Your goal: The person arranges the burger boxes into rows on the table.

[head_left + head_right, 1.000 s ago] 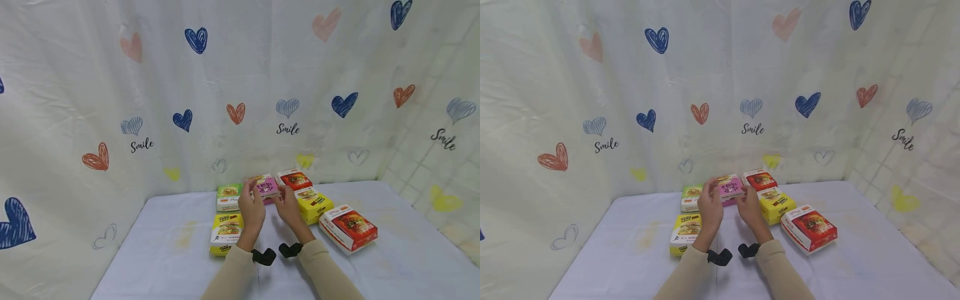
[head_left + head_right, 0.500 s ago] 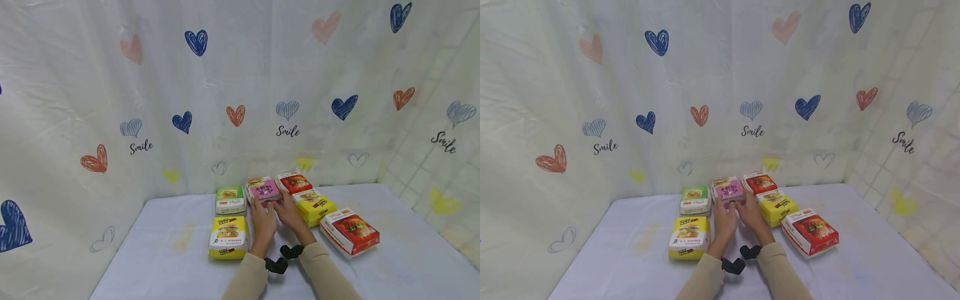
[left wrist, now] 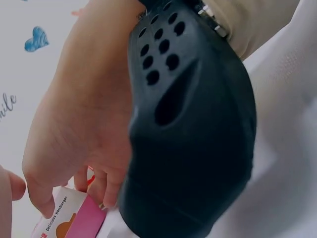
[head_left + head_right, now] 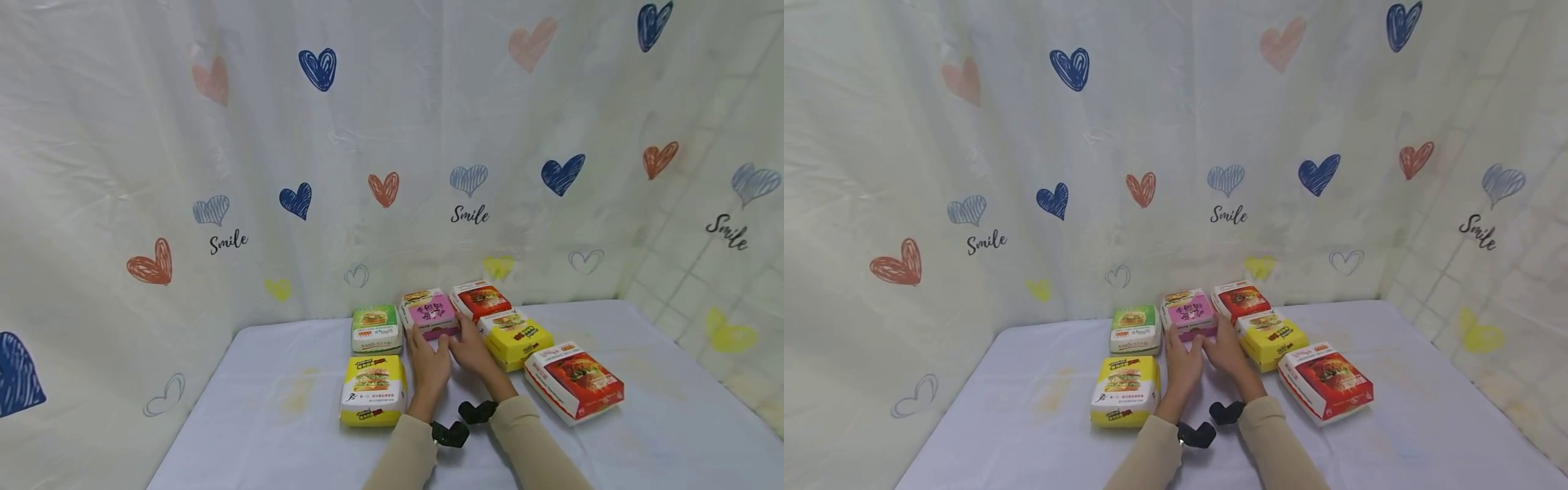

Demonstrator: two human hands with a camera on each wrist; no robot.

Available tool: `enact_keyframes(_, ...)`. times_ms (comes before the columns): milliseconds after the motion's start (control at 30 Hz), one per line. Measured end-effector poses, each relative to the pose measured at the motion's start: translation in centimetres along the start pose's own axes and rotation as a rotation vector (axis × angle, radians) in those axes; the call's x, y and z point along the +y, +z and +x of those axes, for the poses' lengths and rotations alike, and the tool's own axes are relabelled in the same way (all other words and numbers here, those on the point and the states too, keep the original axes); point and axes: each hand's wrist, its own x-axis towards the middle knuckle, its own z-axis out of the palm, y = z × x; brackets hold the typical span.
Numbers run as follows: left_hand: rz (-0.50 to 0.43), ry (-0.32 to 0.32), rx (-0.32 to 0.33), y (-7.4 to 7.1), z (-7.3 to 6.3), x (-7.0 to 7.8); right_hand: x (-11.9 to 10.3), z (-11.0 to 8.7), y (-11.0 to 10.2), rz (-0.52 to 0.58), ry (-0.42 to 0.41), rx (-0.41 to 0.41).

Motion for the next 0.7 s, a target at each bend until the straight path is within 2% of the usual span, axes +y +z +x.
enact_keyframes(200, -0.022, -0.018, -0.013, 0.0, 0.0, 0.0, -0.5, -0.2, 0.0, -0.012, 0.014, 0.016)
enact_keyframes(433, -0.002, -0.024, -0.017, 0.2, -0.3, 0.2, -0.6, -0.5, -0.4, -0.010, 0.043, 0.044)
enact_keyframes(700, 0.002, 0.002, -0.025, 0.2, -0.6, 0.2, -0.8, -0.8, -1.2, 0.014, 0.094, 0.045)
